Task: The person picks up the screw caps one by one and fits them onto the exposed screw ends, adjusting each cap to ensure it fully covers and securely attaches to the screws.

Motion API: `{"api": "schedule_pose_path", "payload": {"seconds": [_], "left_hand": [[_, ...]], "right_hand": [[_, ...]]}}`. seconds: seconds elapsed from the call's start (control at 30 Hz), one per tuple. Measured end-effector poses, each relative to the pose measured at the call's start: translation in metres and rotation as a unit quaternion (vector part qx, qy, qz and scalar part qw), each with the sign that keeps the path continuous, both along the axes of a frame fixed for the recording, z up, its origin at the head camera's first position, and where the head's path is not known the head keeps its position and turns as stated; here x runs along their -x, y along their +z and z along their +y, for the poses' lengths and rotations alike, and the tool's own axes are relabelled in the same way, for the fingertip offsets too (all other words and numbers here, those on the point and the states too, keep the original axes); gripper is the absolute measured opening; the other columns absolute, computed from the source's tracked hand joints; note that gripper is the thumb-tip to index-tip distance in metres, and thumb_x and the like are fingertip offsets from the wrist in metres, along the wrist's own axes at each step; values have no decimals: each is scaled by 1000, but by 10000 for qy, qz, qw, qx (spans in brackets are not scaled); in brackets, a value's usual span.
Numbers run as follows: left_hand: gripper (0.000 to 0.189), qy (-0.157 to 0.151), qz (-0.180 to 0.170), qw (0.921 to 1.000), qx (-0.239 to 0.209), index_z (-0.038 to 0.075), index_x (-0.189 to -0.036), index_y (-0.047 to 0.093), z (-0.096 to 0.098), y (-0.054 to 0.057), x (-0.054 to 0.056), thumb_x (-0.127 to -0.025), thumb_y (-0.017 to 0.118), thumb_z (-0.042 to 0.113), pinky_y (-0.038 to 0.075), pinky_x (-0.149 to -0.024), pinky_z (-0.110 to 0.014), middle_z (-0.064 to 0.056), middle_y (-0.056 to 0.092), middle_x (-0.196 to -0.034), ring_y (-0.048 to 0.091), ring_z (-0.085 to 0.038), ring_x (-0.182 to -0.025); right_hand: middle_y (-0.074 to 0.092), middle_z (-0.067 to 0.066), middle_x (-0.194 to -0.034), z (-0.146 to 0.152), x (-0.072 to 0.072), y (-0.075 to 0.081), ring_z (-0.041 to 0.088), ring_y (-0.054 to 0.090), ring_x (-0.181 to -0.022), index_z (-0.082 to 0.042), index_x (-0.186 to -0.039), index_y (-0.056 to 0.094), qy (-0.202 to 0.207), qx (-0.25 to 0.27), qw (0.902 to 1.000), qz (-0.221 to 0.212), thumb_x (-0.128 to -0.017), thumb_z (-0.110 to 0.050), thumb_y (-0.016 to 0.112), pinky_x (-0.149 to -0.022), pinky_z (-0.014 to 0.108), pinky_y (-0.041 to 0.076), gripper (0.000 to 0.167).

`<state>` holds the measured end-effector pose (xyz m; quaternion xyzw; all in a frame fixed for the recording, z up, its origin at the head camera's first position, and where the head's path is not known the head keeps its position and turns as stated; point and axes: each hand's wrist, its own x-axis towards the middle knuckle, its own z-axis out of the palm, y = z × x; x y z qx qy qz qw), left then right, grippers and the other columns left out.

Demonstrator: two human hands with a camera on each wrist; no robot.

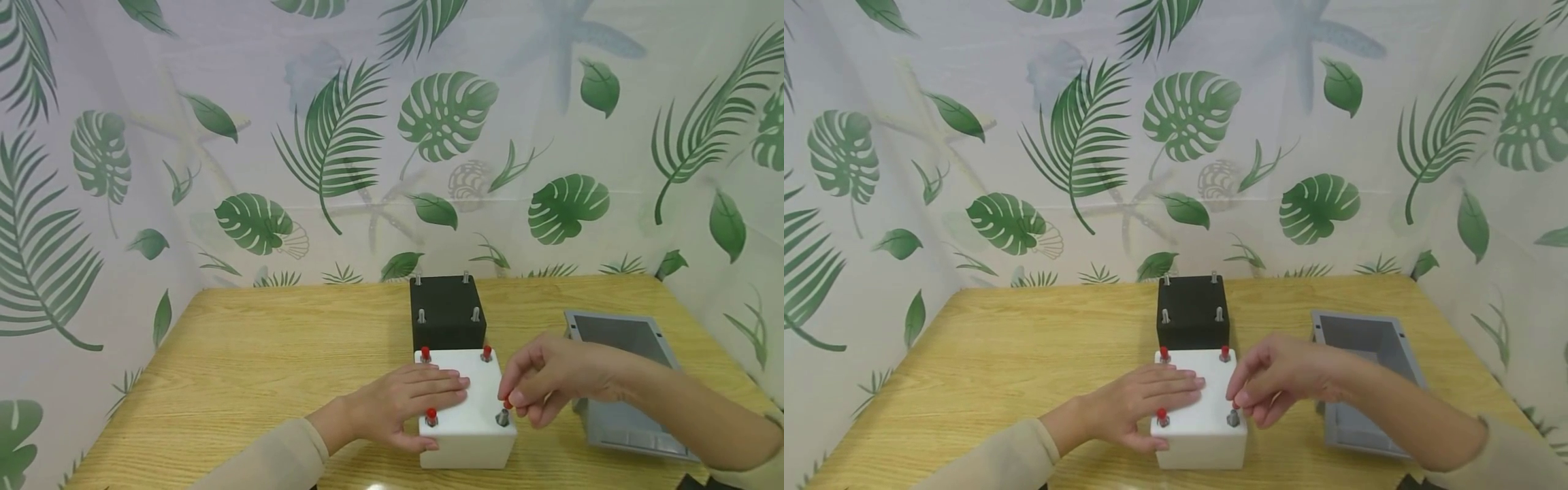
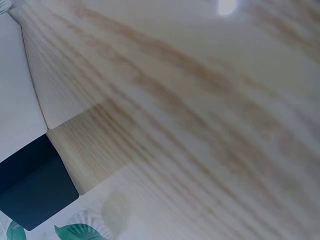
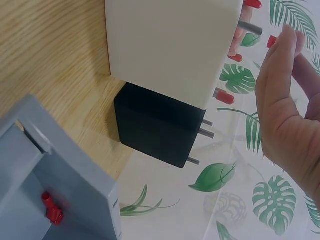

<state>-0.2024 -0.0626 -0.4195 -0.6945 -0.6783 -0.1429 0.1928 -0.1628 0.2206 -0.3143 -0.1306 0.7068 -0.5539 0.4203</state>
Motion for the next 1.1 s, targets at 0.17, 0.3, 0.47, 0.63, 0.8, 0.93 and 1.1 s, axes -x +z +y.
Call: {"api": "schedule_pose_path", "payload": {"seconds": [0.17,0.3,0.47,0.63,0.8,0.93,1.1], "left_hand": [[64,-51,35,10000,-59,1,-138,45,0,1,0,-90,55,42,26,-114,-30,-10,45,-144,35,-19,-138],[64,-48,16,10000,-34,1,-138,45,1,1,0,-90,55,43,26,-114,-30,-10,45,-144,35,-18,-138],[69,5,-94,9999,49,2,-138,45,0,1,0,-84,63,41,25,-114,-29,-10,46,-144,35,-17,-138],[70,57,-115,9999,77,2,-138,46,0,0,0,-82,65,40,25,-114,-28,-9,46,-144,35,-17,-138],[68,41,-159,9998,78,2,-138,45,0,0,0,-84,63,40,25,-114,-28,-10,45,-144,35,-17,-138],[70,31,-60,10000,56,2,-138,45,0,0,0,-83,64,41,25,-114,-29,-10,45,-144,35,-17,-138],[74,51,113,9999,98,1,-138,45,-1,1,0,-81,68,41,25,-114,-29,-10,45,-144,35,-18,-138]], "right_hand": [[69,5,-77,-2,0,-4,10,64,-62,3,-98,66,13,10,9999,-117,-86,-12,68,-65,29,57,20],[69,5,-77,-2,-1,-7,10,64,-62,5,-98,65,38,45,9998,-191,-86,-11,67,-64,28,57,19],[68,4,-76,-3,-2,-9,9,63,-61,5,-98,65,5,-13,9999,-127,-86,-11,67,-64,29,57,20],[68,4,-74,-6,-1,-10,9,64,-60,6,-99,65,46,-136,9999,-79,-85,-12,69,-64,27,56,23],[67,4,-73,-7,-2,-14,8,64,-60,5,-98,66,62,-222,9997,-45,-85,-13,69,-62,26,56,23],[67,5,-72,-8,-3,-17,8,64,-59,5,-97,67,30,-301,9995,19,-84,-15,70,-60,25,55,24],[68,4,-72,-9,-3,-19,7,64,-58,4,-97,67,1,-296,9996,-8,-84,-15,70,-60,25,55,24]]}}
